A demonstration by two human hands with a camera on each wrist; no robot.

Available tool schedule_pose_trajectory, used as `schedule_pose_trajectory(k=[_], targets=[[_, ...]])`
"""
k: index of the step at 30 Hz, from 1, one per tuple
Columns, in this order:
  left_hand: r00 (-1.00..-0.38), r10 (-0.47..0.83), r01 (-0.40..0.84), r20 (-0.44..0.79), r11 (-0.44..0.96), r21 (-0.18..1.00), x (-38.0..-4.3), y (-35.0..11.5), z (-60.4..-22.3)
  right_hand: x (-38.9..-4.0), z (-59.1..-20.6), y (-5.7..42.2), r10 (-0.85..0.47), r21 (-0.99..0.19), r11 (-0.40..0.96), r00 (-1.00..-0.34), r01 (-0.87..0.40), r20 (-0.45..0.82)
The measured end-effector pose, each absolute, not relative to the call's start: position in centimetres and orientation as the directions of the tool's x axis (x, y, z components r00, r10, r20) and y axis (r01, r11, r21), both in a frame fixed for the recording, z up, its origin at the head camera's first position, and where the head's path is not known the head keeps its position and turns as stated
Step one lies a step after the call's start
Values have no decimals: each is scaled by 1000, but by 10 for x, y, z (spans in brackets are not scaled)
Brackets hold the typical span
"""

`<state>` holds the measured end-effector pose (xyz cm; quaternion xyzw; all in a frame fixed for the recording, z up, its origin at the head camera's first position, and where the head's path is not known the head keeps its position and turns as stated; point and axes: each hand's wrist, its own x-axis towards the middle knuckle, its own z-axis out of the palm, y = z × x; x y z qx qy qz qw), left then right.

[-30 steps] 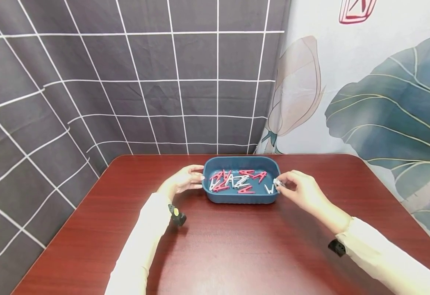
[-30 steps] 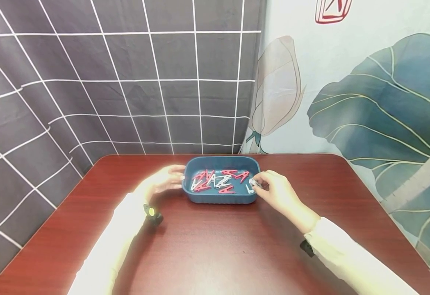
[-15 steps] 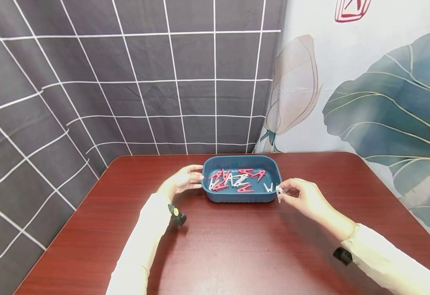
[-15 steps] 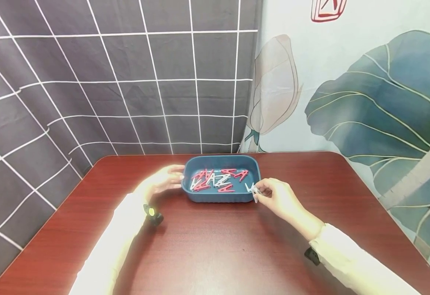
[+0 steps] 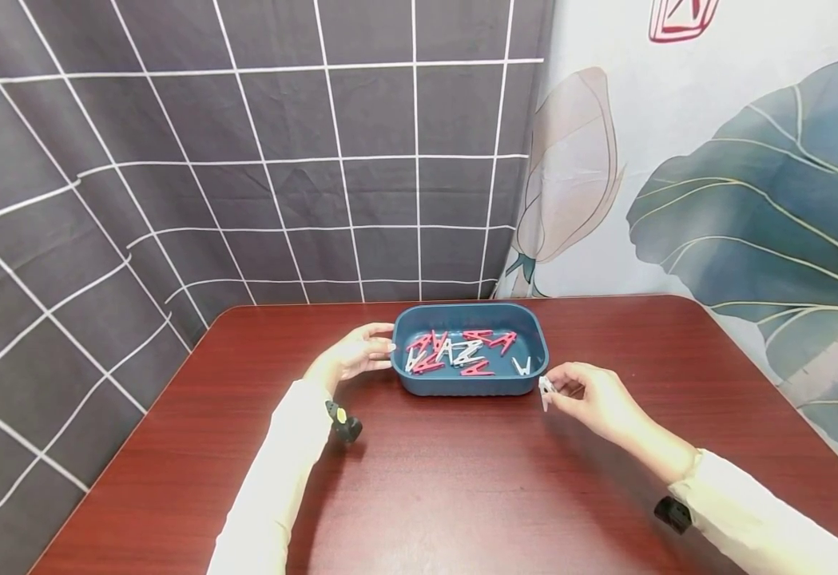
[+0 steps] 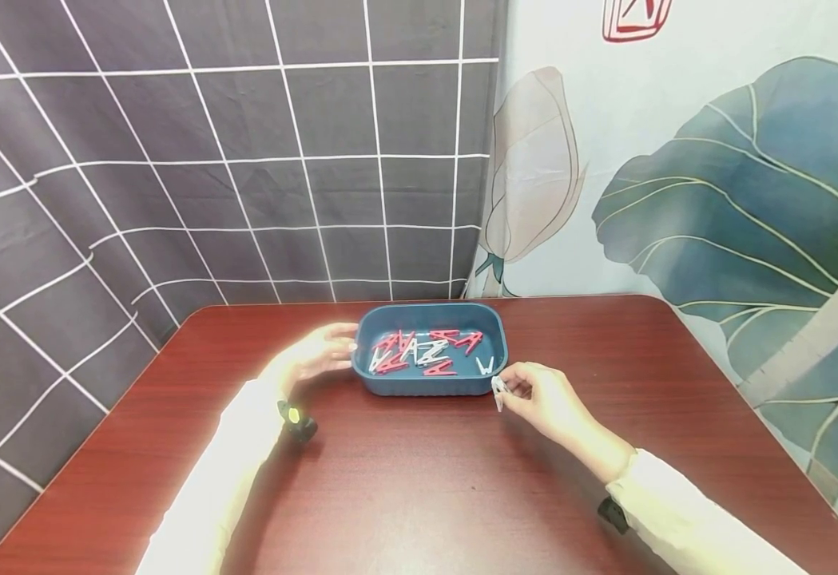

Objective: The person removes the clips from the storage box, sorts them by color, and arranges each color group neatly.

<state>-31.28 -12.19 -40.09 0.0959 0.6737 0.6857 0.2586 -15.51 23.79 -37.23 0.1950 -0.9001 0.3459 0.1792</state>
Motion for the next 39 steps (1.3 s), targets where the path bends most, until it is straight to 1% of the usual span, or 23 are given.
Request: schedule_pose_trajectory(k=[7,15,23,26,33,39], targets=[[-848,482,-218,-218,56,974,-312,-122,-401,-153,-378,237,-230,-566,685,-873,-459,430],[-844,494,-216,-210,47,975,-313,-122,-404,-152,-386,236,-193,-651,667,-928,-363,320],[-843,499,-223,-202,18,975,-314,-123,-404,-153,-396,233,-175,-700,652,-956,-290,234],[-841,503,-220,-200,20,975,-313,-123,-403,-153,-399,234,-177,-745,619,-968,-249,176],[-838,508,-232,-197,-4,973,-314,-121,-406,-153,-401,235,-218,-871,467,-974,-154,55],[-838,507,-214,-202,37,976,-315,-122,-406,-155,-403,237,-238,-901,419,-971,-116,14]])
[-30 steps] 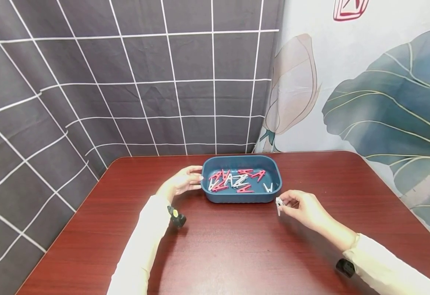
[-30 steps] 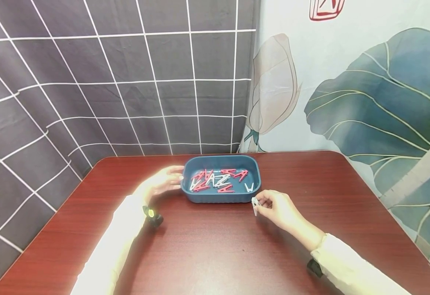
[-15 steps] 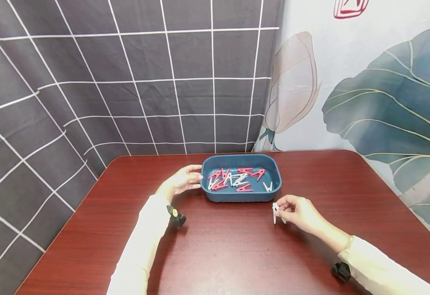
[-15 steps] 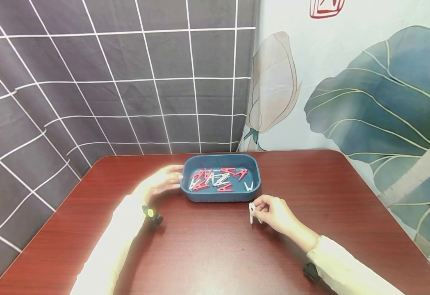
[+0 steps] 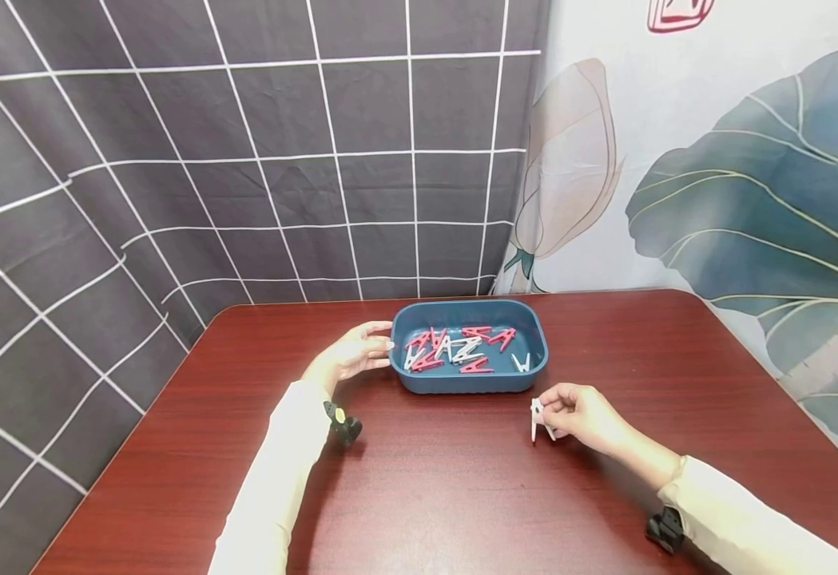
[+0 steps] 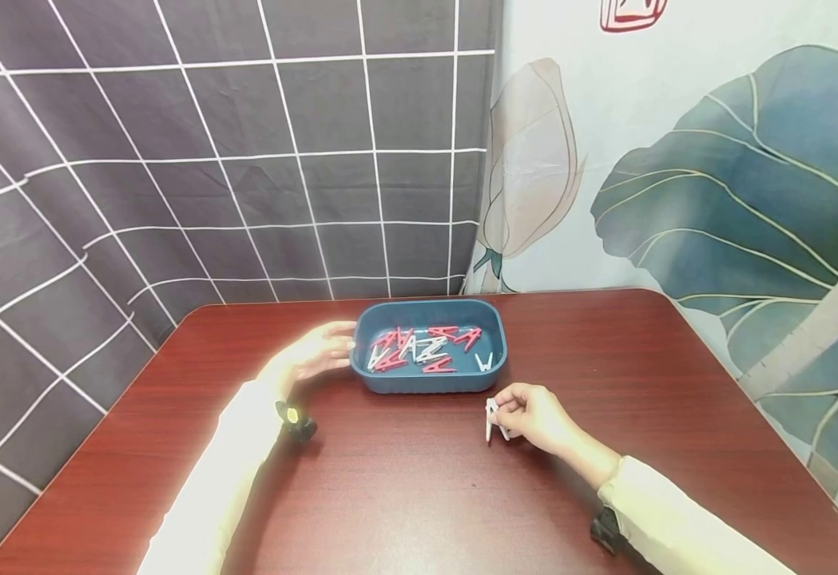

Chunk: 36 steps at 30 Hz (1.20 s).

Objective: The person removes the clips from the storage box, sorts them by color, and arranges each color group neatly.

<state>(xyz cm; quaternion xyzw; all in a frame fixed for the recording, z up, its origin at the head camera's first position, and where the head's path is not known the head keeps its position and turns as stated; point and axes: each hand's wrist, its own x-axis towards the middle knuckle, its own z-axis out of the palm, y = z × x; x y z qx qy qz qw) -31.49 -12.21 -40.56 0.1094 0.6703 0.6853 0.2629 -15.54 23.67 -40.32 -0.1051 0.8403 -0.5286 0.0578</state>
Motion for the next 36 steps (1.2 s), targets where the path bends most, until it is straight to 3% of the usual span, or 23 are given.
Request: schedule_pose_trajectory(k=[14,22,36], targets=[[-838,509,-211,-197,30,977,-313,-123,-405,-160,-409,239,-284,-925,376,-957,-51,-62],[-837,533,-129,-122,25,991,-306,-127,-407,-160,-410,237,-280,-929,370,-950,29,-141],[-840,511,-208,-182,6,978,-312,-123,-406,-160,-403,228,-185,-878,435,-934,201,-305]])
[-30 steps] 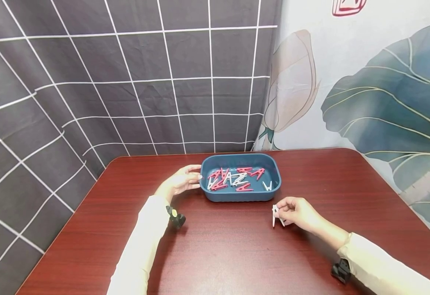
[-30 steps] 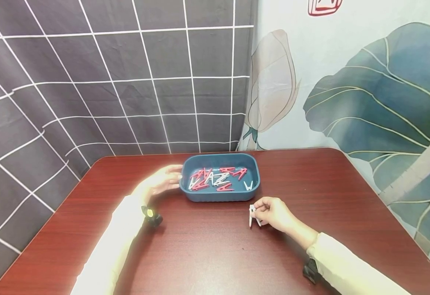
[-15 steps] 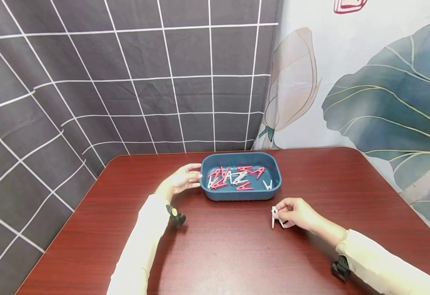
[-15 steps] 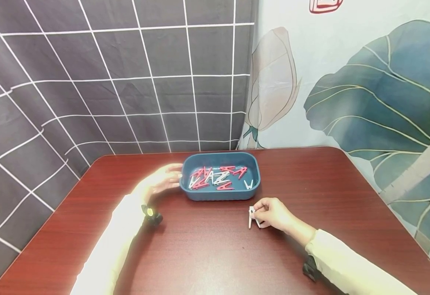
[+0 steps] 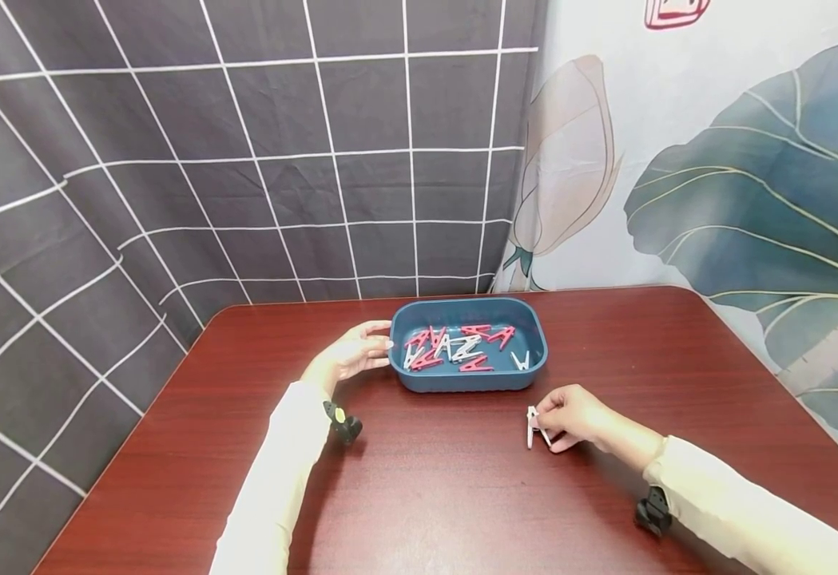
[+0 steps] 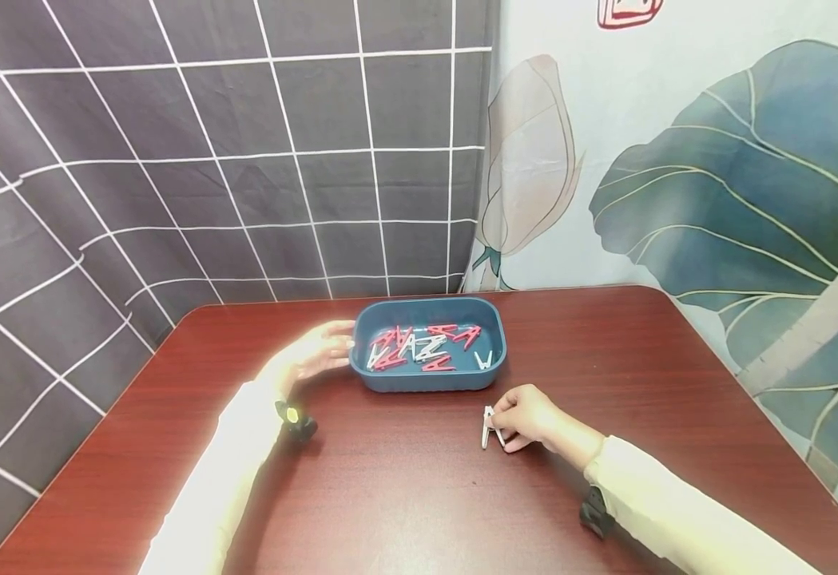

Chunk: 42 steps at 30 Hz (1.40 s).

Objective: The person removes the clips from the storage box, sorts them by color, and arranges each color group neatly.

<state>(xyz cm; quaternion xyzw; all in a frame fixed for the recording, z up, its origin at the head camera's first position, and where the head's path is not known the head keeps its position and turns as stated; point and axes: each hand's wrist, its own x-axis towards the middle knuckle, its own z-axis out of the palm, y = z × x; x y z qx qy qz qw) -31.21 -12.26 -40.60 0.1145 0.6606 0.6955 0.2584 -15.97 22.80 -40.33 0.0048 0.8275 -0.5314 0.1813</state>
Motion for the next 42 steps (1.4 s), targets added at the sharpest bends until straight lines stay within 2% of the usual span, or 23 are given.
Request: schedule_pose_trajectory(k=[6,13,18,21,23,26,29,36,39,42], targets=[[-834,512,-234,-204,6,972,-314,-124,-408,-161,-402,226,-170,-862,458,-930,219,-327],[-833,528,-183,-165,18,983,-311,-124,-407,-160,-392,229,-111,-819,543,-951,185,-288],[-835,526,-182,-161,11,983,-309,-123,-407,-168,-375,238,-116,-732,680,-978,49,-173],[-830,537,-169,-149,11,986,-306,-123,-406,-178,-359,245,-197,-639,758,-980,-127,-38],[-827,548,-149,-130,11,989,-304,-125,-405,-186,-349,248,-280,-561,783,-957,-270,71],[-821,561,-115,-104,16,993,-306,-128,-407,-201,-338,250,-418,-412,778,-880,-474,223],[-829,547,-133,-120,17,991,-311,-131,-410,-215,-333,248,-515,-299,755,-810,-584,282],[-836,528,-149,-148,41,988,-308,-129,-405,-239,-338,239,-678,-132,677,-683,-724,271],[-837,523,-173,-161,26,985,-309,-126,-405,-247,-342,234,-729,-85,647,-648,-757,221],[-838,518,-196,-171,8,981,-311,-124,-405,-253,-344,230,-768,-42,629,-629,-776,119]])
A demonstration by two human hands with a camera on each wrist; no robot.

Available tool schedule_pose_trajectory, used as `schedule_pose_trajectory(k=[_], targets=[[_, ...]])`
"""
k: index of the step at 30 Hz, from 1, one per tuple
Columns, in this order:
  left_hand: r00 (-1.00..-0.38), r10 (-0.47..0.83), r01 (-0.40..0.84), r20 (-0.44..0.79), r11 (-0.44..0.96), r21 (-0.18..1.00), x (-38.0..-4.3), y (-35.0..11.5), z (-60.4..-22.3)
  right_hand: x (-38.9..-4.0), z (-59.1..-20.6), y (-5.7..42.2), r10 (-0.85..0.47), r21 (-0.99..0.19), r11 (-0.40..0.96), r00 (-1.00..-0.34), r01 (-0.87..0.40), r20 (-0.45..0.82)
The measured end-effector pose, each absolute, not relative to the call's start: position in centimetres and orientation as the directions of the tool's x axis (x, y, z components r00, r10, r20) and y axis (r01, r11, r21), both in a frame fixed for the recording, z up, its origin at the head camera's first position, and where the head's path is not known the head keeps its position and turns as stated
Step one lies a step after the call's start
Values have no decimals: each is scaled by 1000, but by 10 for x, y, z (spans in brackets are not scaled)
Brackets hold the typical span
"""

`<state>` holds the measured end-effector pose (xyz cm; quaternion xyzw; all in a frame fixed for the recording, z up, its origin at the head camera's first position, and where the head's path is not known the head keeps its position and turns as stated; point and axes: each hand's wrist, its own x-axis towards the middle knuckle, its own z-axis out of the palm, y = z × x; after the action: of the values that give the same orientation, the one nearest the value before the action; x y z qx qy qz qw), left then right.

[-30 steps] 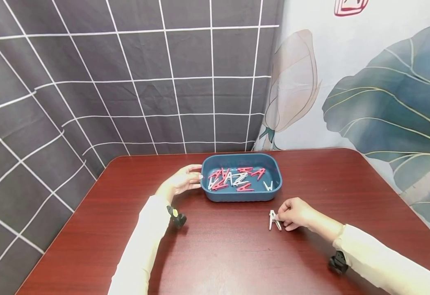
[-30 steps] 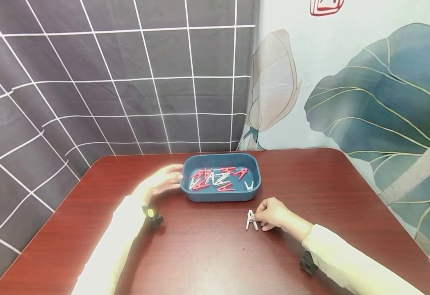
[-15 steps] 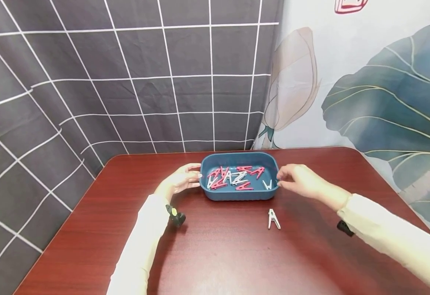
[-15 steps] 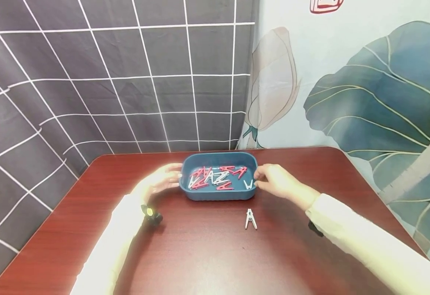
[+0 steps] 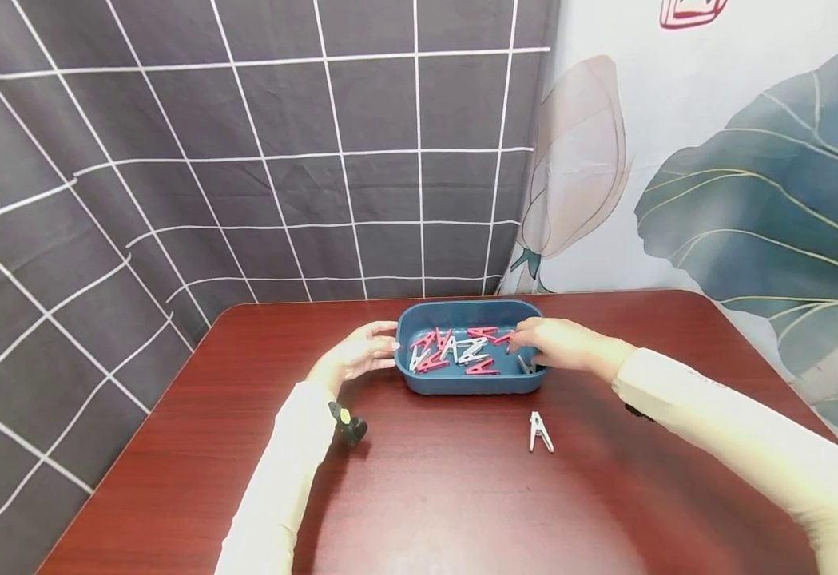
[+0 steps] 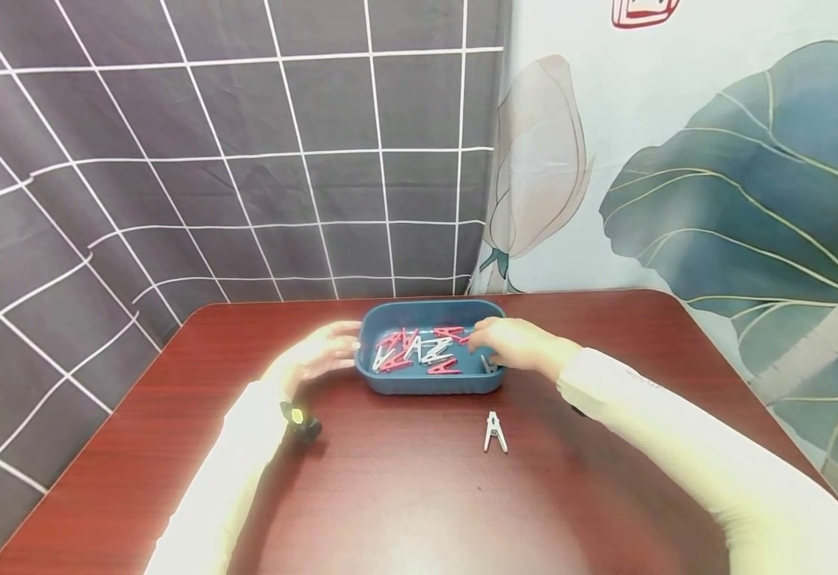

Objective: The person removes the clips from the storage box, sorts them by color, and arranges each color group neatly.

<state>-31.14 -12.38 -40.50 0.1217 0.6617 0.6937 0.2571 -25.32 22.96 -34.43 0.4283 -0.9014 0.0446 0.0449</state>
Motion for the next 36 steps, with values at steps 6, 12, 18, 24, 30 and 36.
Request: schedule_pose_trajectory(k=[6,12,18,24,30,36], targets=[[-837,515,-214,-187,7,977,-317,-124,-408,-267,-349,219,-806,20,590,-591,-807,-38],[-839,513,-211,-184,6,978,-317,-125,-410,-273,-352,210,-808,19,581,-579,-814,-106],[-845,496,-221,-203,22,975,-318,-124,-409,-277,-353,206,-768,42,615,-610,-787,-196],[-840,509,-211,-187,10,977,-316,-124,-407,-281,-355,204,-726,34,651,-635,-759,-263],[-843,521,-138,-132,26,990,-309,-128,-407,-283,-356,202,-700,46,671,-653,-740,-289],[-847,507,-178,-159,13,984,-310,-125,-406,-284,-357,205,-718,37,661,-647,-749,-255]])
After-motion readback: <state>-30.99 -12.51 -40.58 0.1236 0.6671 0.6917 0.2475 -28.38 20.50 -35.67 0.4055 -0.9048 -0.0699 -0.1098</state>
